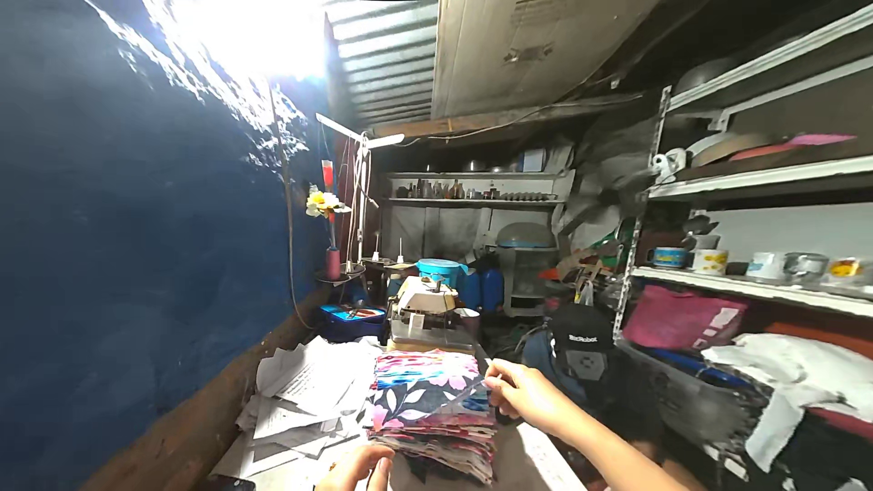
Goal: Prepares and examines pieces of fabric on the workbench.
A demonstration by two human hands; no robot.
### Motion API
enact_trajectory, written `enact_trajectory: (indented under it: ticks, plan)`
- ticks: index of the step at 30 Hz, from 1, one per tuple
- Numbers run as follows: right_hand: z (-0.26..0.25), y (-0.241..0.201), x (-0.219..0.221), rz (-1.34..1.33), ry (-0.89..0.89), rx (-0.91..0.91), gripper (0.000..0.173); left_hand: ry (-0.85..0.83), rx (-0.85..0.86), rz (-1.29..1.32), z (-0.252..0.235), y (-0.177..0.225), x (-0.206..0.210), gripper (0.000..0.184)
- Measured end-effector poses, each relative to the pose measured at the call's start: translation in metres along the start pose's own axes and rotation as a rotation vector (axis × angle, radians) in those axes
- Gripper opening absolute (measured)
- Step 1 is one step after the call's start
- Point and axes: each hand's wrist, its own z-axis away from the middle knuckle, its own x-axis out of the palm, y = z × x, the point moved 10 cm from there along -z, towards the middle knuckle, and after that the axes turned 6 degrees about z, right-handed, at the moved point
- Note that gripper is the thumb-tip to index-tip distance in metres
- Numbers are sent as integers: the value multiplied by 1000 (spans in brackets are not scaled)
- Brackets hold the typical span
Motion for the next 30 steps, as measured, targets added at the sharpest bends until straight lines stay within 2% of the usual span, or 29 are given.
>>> enact_trajectory:
  ticks: [9,14,18,24,27,30]
  plan:
    - [13,25,28,-405,-12,193,28,24,-10,9,1,7,-1,26]
    - [17,40,34,-815,71,340,32,43,-17,23,1,8,-2,25]
    - [9,41,32,-958,95,306,26,29,-27,45,1,8,-1,25]
    - [-27,36,18,-999,154,288,29,44,-99,103,0,2,-6,25]
    - [-50,36,18,-909,131,306,36,69,-262,217,-2,-12,-10,26]
    - [-62,16,11,-786,105,290,41,145,-451,421,-3,-31,-16,24]
